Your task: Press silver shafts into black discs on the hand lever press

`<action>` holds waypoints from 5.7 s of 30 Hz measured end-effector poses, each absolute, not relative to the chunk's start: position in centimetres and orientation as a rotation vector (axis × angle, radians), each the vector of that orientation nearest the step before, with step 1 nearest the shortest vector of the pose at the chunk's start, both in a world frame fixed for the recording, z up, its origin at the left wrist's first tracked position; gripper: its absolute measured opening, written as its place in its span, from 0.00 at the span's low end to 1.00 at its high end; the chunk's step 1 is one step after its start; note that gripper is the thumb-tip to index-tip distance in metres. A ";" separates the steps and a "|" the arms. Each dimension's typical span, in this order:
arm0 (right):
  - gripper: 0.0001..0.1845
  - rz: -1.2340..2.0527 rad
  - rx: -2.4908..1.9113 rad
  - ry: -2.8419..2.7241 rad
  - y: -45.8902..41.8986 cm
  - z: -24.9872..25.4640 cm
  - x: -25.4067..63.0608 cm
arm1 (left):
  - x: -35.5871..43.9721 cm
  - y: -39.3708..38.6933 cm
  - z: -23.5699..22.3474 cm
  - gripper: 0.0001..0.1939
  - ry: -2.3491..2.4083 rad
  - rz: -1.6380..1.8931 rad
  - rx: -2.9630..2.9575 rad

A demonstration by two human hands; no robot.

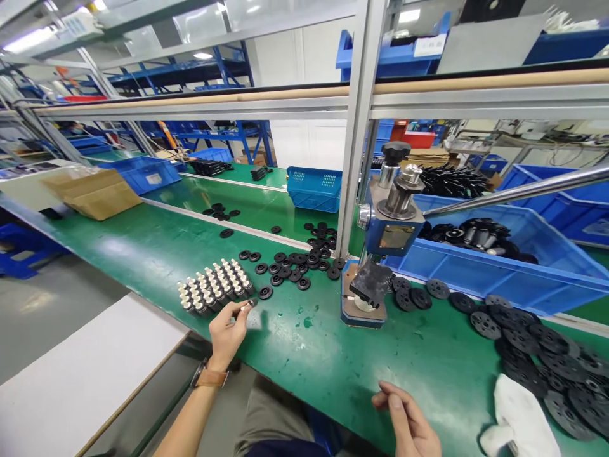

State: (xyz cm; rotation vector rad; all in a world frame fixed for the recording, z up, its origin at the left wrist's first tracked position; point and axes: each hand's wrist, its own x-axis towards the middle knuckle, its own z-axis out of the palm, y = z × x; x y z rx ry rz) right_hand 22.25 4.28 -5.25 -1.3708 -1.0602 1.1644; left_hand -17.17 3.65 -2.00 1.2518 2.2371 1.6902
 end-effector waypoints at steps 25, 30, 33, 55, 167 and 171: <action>0.39 1.180 -1.111 -1.718 2.4 -2.9 15.0 | 2.1 2.6 -1.2 0.06 1.367 1.209 1.077; 0.31 1.208 -1.124 -1.682 3.2 -1.8 17.2 | -0.4 2.6 -0.2 0.07 1.564 1.106 1.393; 0.28 1.274 -1.074 -1.561 3.9 -0.9 18.3 | -1.6 2.5 0.9 0.05 1.600 0.928 1.837; 0.10 1.347 -0.864 -1.437 4.1 -1.0 18.6 | -1.1 1.7 2.7 0.06 1.439 0.738 2.166; 0.31 1.749 -0.739 -0.966 5.2 0.5 19.2 | 1.1 2.4 3.0 0.09 1.305 1.010 1.119; 0.31 1.705 -0.747 -1.117 4.9 0.3 19.2 | 0.9 2.3 2.9 0.05 1.363 1.037 1.230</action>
